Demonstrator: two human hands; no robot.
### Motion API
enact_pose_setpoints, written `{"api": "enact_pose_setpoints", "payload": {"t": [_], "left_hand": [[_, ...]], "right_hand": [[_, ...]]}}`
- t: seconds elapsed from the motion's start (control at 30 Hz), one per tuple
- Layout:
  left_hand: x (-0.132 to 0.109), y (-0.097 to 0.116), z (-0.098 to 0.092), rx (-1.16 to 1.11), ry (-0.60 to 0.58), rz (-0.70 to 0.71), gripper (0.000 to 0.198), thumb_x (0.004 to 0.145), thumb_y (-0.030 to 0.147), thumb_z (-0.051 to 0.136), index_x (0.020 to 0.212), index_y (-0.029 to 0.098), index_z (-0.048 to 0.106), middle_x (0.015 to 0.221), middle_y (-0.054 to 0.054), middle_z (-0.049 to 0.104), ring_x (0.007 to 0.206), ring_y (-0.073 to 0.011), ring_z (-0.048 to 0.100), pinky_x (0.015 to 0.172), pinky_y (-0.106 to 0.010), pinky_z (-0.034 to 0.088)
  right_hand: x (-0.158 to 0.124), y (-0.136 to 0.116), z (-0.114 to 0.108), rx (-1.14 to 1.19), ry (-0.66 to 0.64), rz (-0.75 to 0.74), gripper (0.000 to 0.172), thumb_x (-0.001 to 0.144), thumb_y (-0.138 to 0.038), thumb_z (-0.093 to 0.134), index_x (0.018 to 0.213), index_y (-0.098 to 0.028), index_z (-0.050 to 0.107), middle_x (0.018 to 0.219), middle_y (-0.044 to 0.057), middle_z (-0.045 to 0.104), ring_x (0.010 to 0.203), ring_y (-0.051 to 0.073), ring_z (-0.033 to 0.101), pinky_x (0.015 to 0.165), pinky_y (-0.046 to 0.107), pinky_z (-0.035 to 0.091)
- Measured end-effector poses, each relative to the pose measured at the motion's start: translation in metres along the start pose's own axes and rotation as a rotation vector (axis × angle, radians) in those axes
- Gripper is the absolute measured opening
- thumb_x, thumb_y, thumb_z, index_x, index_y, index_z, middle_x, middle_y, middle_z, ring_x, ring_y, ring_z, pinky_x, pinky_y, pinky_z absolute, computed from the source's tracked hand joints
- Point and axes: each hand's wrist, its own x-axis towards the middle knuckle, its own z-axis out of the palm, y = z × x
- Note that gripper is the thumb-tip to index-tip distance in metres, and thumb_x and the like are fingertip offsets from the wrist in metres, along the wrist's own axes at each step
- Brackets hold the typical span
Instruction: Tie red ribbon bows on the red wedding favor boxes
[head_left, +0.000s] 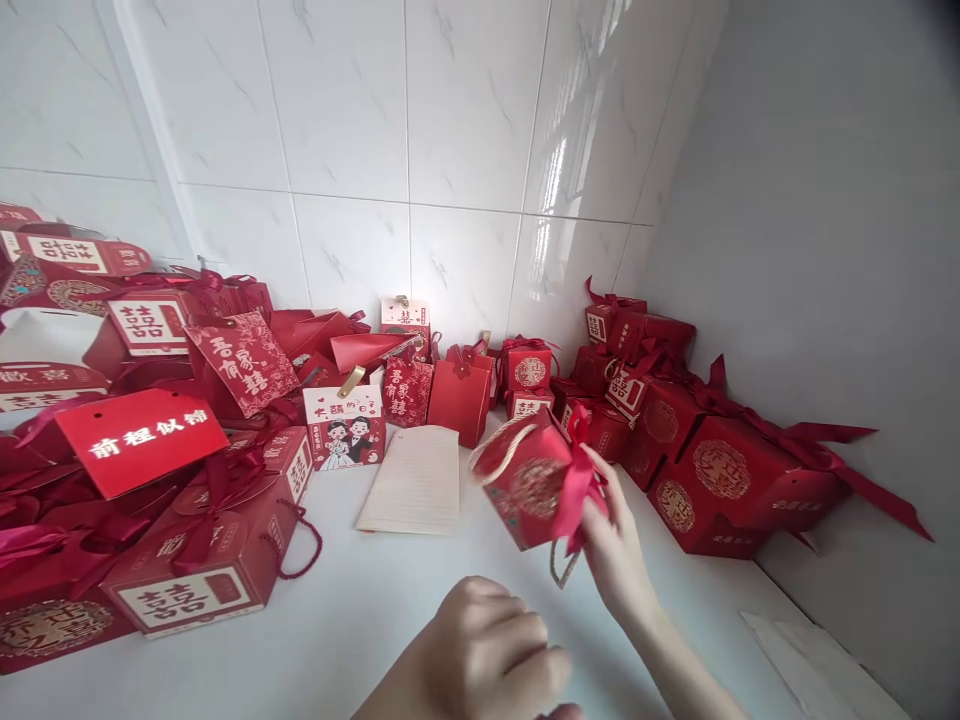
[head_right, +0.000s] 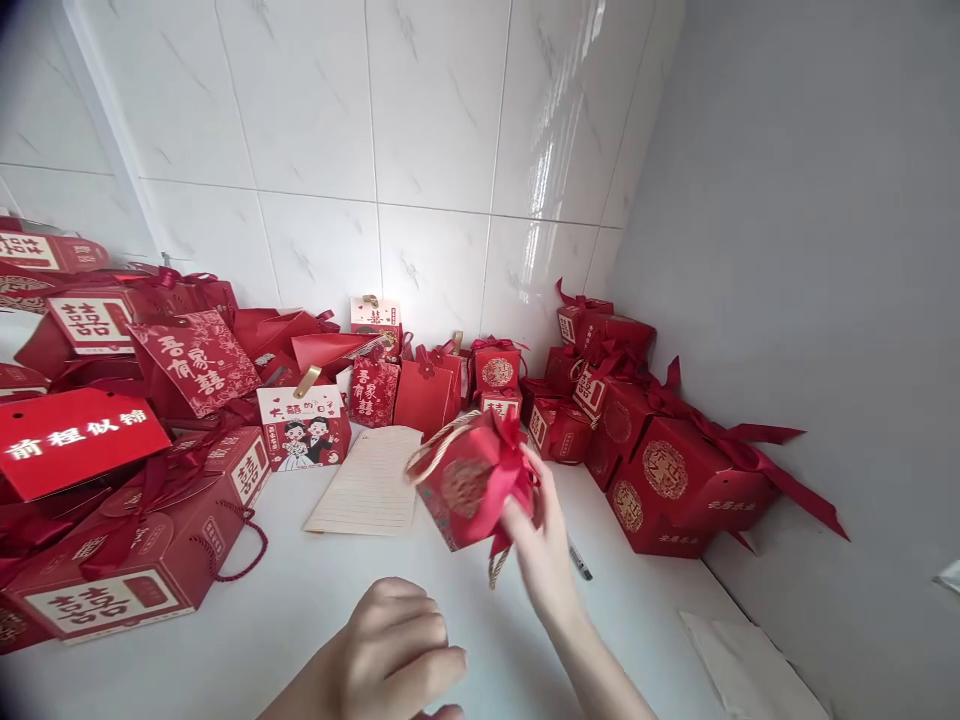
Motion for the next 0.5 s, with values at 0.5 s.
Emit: {"api": "enact_pose_setpoints", "payload": {"t": [0.5], "left_hand": [[-0.015,-0.006,0.021,-0.138,0.249,-0.153,0.008,0.064,0.015,0.043,0.062,0.021,0.049,0.045,0.003,0.053,0.037,-0.0111,0.046,0.035,-0.023,0.029]], "right_hand": [[-0.037,-0.068,0.032,0.800,-0.222,0.753,0.034,0.070,-0.031,0.070,0.101,-0.018,0.065,0.093,0.007,0.072,0.088,0.023,0.066,0.077,0.039,0.056]]}}
